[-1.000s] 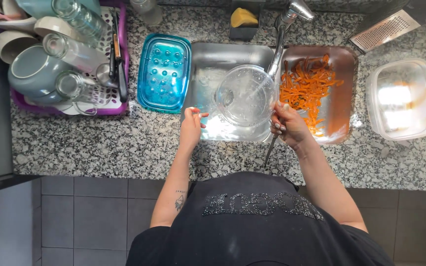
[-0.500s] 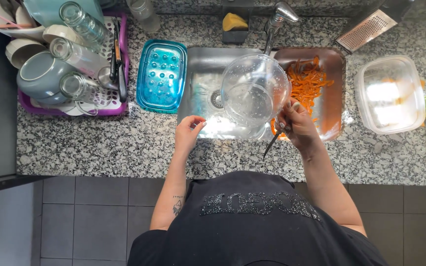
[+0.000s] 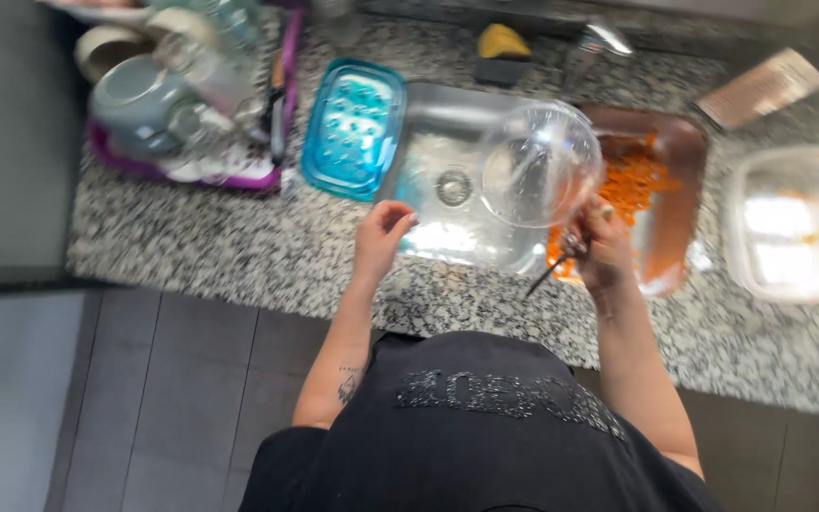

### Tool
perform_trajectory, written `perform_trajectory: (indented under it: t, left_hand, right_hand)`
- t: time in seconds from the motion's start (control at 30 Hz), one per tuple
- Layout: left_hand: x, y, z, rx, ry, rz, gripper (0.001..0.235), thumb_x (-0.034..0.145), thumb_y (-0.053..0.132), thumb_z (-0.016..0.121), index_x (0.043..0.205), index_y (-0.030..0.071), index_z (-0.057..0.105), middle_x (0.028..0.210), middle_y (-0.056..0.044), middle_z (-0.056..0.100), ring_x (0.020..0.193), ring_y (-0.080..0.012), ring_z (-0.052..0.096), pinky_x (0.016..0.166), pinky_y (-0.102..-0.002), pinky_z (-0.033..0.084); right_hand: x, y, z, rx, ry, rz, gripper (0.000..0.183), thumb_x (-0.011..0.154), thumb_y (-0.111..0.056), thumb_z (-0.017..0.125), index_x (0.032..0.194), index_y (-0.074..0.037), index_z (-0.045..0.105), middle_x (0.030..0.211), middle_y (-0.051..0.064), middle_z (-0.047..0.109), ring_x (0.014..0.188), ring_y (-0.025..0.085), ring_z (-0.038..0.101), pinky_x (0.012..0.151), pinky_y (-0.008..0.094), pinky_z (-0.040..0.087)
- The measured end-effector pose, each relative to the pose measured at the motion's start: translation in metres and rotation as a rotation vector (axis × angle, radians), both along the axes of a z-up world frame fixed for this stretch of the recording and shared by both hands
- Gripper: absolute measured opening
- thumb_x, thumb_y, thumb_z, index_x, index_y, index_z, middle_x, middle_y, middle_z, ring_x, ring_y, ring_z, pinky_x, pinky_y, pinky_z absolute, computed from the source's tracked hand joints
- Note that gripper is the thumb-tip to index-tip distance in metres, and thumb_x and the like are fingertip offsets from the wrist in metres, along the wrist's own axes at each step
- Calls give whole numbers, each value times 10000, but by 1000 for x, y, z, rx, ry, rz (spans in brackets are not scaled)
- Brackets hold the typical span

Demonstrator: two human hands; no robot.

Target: The person washes a plastic container and a knife in the sink, then rinses and tears lettuce leaves under running water. The person places the torn lettuce into a sink basin and later arranges the leaves on a countertop.

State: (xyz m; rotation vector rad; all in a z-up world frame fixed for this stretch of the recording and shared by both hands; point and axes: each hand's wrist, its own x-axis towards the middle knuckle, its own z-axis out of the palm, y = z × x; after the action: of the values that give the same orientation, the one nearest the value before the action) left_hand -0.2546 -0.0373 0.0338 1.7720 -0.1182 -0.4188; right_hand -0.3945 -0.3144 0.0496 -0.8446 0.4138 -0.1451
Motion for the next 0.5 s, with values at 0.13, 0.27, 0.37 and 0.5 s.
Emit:
perform_trajectory:
  t: [0.13, 0.27, 0.37, 0.5]
  left_hand:
    - [3, 5, -14, -87, -95, -13, 102, 842, 180, 699, 932, 145, 666, 877, -64, 696, 853, -165, 661, 767, -299, 513]
    - [-1, 6, -2, -490, 149, -89, 113, 894, 158, 653, 982, 135, 586, 1128, -48, 631, 991, -100, 538, 901, -293, 444]
    - [-2, 15, 11, -518, 373, -238, 123, 921, 252, 614, 989, 207, 523, 1223, 47, 589, 1008, -21, 527, 831, -213, 449]
    - [3, 19, 23, -614, 442, -170, 128, 926, 268, 606, 957, 171, 528, 1045, 6, 606, 1006, -136, 588, 745, -402, 567]
  right_hand:
    - [0, -4, -47, -176, 82, -45, 168, 976, -305, 536, 924, -154, 484, 465, 36, 375, 354, 73, 327, 389, 172, 323]
    - [8, 4, -65, -145, 115, 47, 202, 983, -323, 525, 916, -145, 456, 432, 32, 362, 310, 73, 308, 364, 163, 319]
    - [16, 18, -64, -77, 105, 133, 205, 980, -310, 518, 927, -115, 481, 430, 38, 363, 308, 74, 326, 361, 156, 322]
    - [28, 36, -44, -159, 156, 190, 200, 968, -302, 524, 1004, -107, 551, 481, 99, 431, 344, 80, 318, 401, 185, 340]
